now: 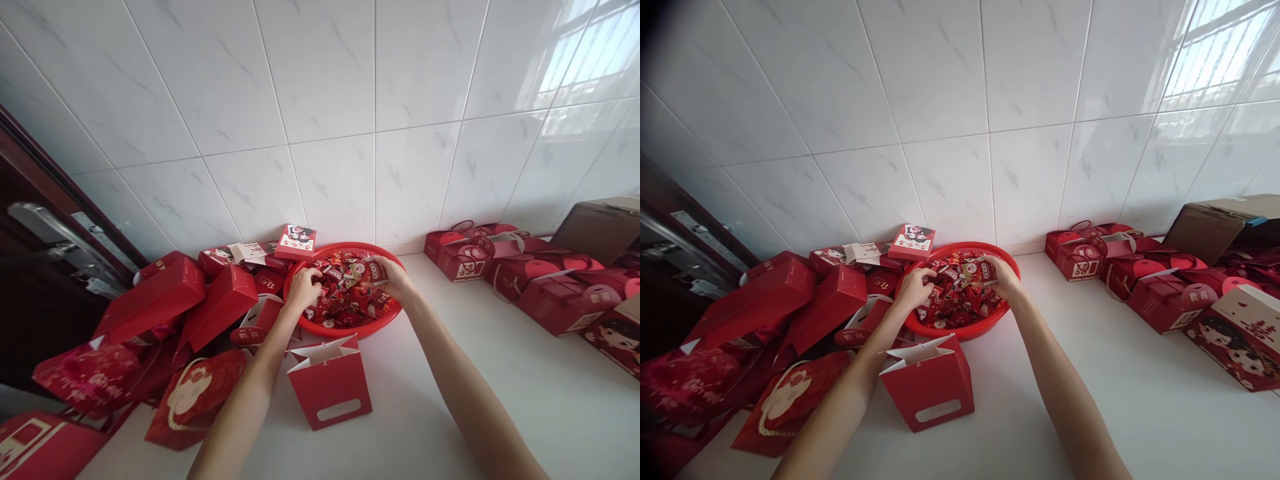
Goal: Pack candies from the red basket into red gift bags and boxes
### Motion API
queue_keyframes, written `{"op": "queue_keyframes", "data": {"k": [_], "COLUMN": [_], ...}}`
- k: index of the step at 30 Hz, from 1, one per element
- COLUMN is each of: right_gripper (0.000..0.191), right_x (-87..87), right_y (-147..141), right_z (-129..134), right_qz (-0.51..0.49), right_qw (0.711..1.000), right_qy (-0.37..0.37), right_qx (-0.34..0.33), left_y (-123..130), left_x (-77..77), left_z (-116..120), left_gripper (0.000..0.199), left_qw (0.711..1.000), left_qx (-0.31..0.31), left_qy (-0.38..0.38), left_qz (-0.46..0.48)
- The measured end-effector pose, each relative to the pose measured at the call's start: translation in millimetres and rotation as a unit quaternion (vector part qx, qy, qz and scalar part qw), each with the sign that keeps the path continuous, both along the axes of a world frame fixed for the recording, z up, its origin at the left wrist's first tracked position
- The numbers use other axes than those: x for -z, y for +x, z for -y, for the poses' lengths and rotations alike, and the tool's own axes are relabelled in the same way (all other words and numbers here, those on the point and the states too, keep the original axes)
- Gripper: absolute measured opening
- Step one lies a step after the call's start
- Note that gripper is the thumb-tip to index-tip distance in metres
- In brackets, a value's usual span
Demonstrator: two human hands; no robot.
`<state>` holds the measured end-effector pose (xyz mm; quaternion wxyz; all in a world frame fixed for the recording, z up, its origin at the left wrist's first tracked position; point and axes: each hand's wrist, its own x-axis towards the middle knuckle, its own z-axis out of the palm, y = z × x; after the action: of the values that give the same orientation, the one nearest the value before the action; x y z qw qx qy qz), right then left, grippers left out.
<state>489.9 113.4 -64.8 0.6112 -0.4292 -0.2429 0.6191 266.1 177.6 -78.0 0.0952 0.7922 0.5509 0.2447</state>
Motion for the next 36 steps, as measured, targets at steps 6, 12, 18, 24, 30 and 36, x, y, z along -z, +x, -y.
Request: {"op": "queue_keyframes", "data": {"k": [6,12,18,24,30,36], "right_gripper": [0.011,0.013,0.016,0.016,0.011,0.01], "right_x": [-1.8,-3.4,-4.8,-4.7,-1.2,-3.9], "right_y": [-2,-3,-4,-5,-2,-4], "right_z": [2,3,5,7,5,7], "right_qz": [-0.01,0.004,0.015,0.031,0.039,0.044], "right_qw": [1.0,1.0,1.0,0.999,0.998,0.998], "right_qy": [0.013,0.017,0.021,0.028,0.038,0.041], "right_qx": [0.009,0.008,-0.005,0.004,0.006,0.018], "left_y": [8,10,14,12,8,13], "left_x": [8.7,14.0,8.5,-0.1,-4.2,-3.3], "left_z": [-2,-5,0,3,6,8], "left_gripper": [0.047,0.055,0.048,0.032,0.02,0.033], "left_qw": [0.993,0.982,0.982,0.996,0.998,0.991], "left_qx": [0.11,0.148,0.146,0.074,-0.022,0.077], "left_qy": [-0.01,-0.042,-0.046,0.01,0.058,0.071], "left_qz": [-0.031,-0.108,-0.107,-0.048,-0.029,-0.078]}}
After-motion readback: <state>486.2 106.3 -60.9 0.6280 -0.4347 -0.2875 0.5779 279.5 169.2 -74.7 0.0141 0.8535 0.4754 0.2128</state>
